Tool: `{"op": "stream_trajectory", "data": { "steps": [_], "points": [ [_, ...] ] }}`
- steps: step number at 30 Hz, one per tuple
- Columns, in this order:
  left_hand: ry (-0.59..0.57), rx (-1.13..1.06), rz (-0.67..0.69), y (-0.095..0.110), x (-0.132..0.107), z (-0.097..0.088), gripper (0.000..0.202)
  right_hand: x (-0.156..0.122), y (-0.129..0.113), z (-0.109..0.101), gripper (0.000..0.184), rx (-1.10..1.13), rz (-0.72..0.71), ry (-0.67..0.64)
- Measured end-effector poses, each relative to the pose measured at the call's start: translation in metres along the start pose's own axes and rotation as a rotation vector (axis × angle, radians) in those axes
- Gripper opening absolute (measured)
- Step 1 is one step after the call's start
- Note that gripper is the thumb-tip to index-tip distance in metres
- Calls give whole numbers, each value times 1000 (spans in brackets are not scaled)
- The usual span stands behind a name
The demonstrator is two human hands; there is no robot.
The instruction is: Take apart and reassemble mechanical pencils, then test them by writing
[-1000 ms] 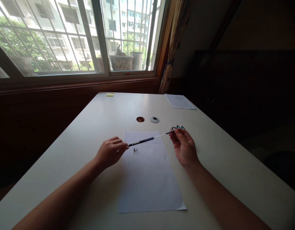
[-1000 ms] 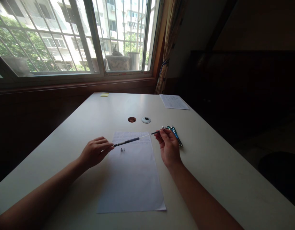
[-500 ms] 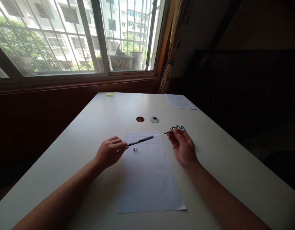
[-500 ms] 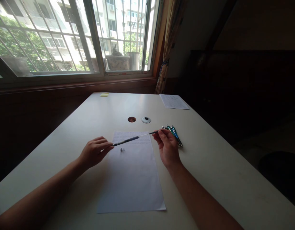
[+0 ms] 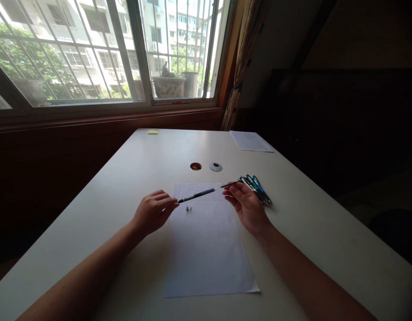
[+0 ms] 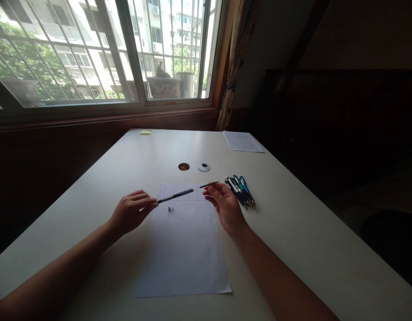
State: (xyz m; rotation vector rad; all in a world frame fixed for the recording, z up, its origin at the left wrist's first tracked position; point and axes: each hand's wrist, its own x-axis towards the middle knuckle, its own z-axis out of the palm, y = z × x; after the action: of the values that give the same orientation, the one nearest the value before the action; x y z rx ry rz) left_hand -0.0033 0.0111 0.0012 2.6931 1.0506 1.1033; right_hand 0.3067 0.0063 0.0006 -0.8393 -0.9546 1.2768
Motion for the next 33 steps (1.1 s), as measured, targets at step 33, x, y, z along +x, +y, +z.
{"op": "stream_trajectory", "data": {
  "steps": [33],
  "points": [
    [-8,4,8,-1,-1,0,14,-4,0,2,23,-149,7,-20]
  ]
}}
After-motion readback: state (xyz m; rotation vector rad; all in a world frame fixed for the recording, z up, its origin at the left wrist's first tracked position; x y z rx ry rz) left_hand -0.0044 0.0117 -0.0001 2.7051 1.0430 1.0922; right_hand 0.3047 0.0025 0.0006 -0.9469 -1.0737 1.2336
